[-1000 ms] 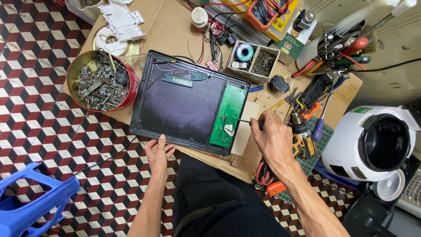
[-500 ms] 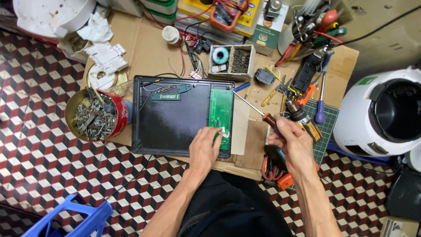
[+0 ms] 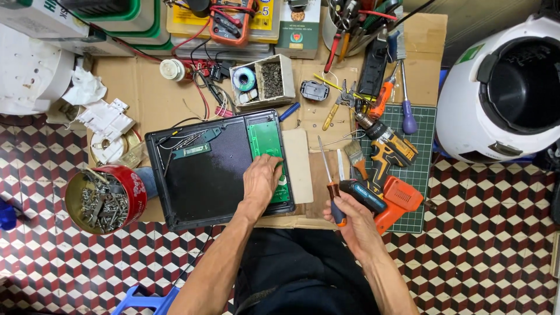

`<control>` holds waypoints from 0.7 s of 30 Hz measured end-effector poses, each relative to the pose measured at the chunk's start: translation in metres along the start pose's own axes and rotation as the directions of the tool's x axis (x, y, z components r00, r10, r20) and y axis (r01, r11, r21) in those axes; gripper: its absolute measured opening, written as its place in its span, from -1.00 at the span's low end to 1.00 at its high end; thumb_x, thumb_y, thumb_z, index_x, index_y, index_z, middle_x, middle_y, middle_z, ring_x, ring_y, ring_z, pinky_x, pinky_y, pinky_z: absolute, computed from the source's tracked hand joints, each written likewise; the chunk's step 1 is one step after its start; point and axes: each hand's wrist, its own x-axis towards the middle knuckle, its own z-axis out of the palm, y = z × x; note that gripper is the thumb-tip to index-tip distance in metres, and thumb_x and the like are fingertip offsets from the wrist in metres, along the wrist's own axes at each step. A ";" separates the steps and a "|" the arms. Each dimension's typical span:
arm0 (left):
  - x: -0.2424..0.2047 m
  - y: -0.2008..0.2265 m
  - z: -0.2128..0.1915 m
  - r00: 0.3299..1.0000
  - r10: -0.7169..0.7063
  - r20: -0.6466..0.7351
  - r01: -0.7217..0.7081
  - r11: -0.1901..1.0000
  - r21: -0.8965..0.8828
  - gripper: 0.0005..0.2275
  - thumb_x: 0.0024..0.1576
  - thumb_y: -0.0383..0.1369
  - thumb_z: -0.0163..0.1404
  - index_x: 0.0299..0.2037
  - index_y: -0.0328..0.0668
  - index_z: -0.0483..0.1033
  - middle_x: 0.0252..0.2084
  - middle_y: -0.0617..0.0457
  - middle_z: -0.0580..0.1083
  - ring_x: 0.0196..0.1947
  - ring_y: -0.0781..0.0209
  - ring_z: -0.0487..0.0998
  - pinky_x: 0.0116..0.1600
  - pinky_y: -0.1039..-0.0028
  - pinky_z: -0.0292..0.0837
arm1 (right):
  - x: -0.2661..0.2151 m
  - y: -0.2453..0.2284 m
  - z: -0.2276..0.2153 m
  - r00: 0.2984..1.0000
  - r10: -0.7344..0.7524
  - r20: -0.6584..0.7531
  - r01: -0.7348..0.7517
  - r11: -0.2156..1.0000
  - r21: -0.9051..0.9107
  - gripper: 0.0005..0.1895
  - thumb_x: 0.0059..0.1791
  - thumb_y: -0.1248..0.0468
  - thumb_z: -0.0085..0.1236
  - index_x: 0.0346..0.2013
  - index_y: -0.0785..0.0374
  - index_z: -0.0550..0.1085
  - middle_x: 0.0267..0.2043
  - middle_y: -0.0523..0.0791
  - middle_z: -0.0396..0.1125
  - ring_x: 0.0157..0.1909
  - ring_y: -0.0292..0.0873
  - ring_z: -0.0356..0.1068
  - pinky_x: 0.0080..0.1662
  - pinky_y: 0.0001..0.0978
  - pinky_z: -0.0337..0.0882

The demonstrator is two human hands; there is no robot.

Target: Repairing a monitor or display panel by removing and adjusting internal components.

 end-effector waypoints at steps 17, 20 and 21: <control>0.021 -0.004 0.002 0.990 -0.091 0.105 0.092 0.996 0.000 -0.85 0.03 -0.36 0.17 -0.27 -0.27 0.60 -0.27 -0.12 0.55 -0.22 -0.04 0.59 -0.19 0.16 0.54 | 0.006 0.002 -0.007 0.999 0.021 -0.029 -0.023 0.997 -0.074 -0.56 -0.05 0.28 0.16 0.11 0.37 0.45 -0.19 0.02 0.43 -0.21 -0.13 0.48 -0.08 -0.30 0.55; 0.020 -0.004 0.004 0.986 -0.128 0.110 0.129 0.992 -0.005 -0.85 0.04 -0.36 0.17 -0.28 -0.27 0.61 -0.28 -0.12 0.55 -0.25 -0.04 0.59 -0.21 0.16 0.53 | 0.015 0.003 0.001 0.999 0.042 -0.031 -0.046 0.990 -0.135 -0.55 -0.06 0.30 0.15 0.12 0.35 0.44 -0.16 0.02 0.44 -0.18 -0.14 0.49 -0.05 -0.34 0.56; 0.019 -0.004 0.005 0.980 -0.162 0.114 0.164 0.986 -0.009 -0.86 0.04 -0.36 0.17 -0.29 -0.27 0.61 -0.29 -0.12 0.55 -0.27 -0.04 0.60 -0.22 0.16 0.53 | 0.018 0.003 0.004 0.998 0.060 -0.033 -0.064 0.983 -0.171 -0.55 -0.06 0.30 0.14 0.13 0.33 0.43 -0.14 0.01 0.44 -0.16 -0.15 0.49 -0.04 -0.35 0.56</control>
